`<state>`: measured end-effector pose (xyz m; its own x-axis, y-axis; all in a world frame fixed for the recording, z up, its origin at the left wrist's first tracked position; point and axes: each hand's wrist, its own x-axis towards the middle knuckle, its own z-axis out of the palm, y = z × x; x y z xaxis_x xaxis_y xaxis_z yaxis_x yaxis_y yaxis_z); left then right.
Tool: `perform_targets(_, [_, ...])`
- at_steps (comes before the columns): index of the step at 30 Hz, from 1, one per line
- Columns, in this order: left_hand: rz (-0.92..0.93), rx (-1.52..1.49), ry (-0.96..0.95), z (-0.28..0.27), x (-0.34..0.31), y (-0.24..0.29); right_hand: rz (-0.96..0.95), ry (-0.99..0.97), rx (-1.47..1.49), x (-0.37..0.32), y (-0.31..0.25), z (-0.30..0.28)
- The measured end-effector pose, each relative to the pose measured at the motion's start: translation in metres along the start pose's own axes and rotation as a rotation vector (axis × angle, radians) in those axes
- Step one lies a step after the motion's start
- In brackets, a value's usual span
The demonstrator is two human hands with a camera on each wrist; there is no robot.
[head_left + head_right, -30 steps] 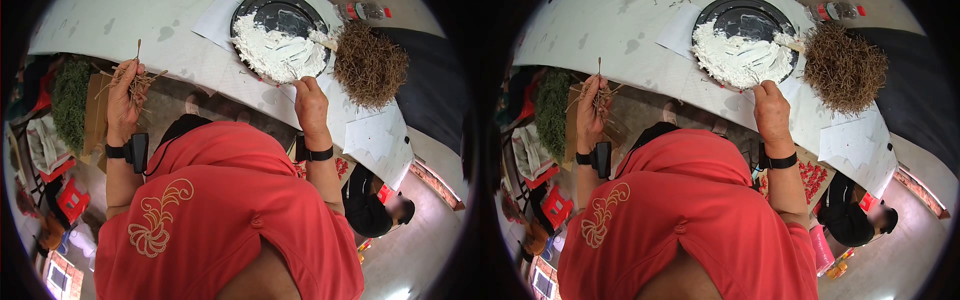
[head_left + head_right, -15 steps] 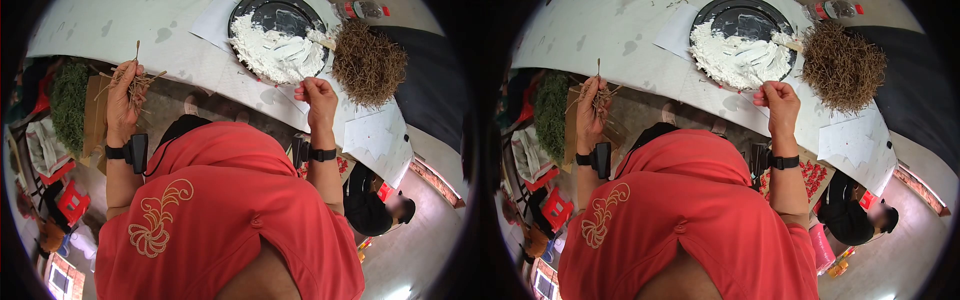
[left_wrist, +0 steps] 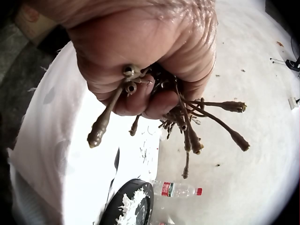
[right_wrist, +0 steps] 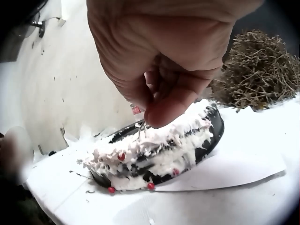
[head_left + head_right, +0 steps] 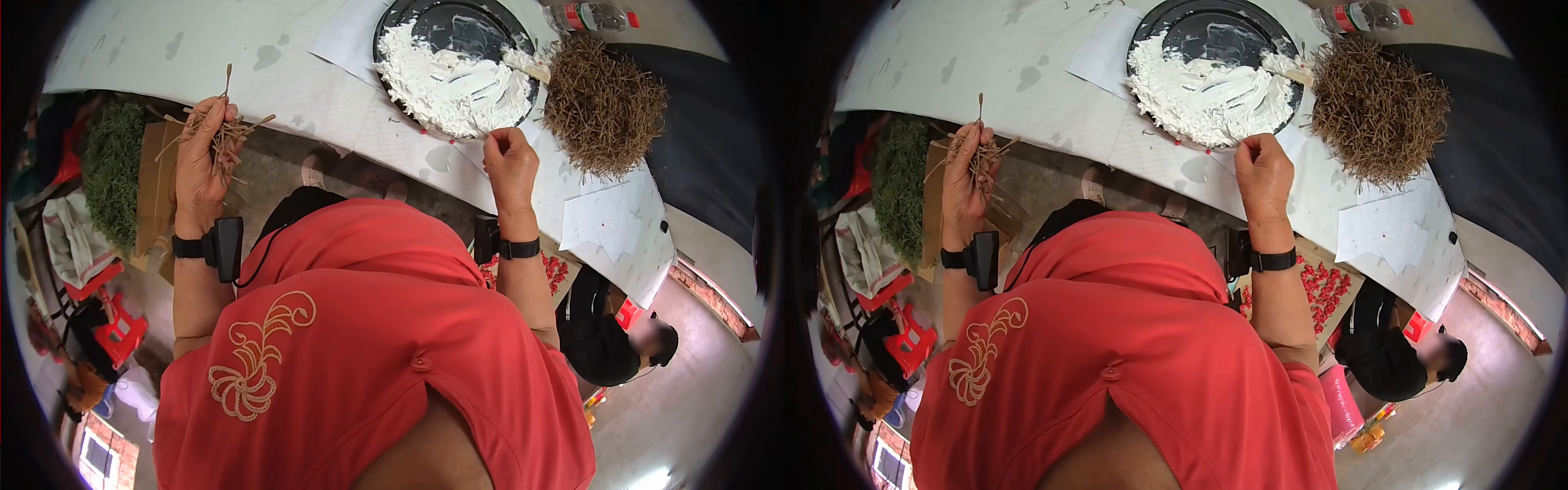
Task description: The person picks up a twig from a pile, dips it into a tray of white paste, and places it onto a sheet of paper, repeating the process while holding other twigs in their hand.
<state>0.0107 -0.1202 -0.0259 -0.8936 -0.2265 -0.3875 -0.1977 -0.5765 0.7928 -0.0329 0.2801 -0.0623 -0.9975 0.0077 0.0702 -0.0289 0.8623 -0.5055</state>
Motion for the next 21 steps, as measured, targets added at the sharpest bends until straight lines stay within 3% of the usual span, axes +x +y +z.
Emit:
perform_targets(3, [0.017, -0.004, 0.004, 0.000, 0.000, 0.000, 0.100, 0.126, 0.458, 0.001, -0.017, -0.018])
perform_targets(4, [0.021, -0.005, 0.010, 0.000, 0.001, 0.000, 0.100, 0.126, 0.457, 0.003, -0.021, -0.023])
perform_targets(7, [0.029, -0.007, 0.018, -0.002, 0.002, 0.001, -0.404, 0.309, -0.059, 0.008, -0.029, -0.034])
perform_targets(11, [0.015, 0.000, -0.036, -0.004, 0.004, 0.001, -0.521, 0.149, -0.319, 0.003, -0.023, -0.021])
perform_targets(21, [0.027, 0.023, 0.001, -0.006, 0.007, -0.003, -0.490, 0.063, -0.259, 0.000, -0.017, -0.008])
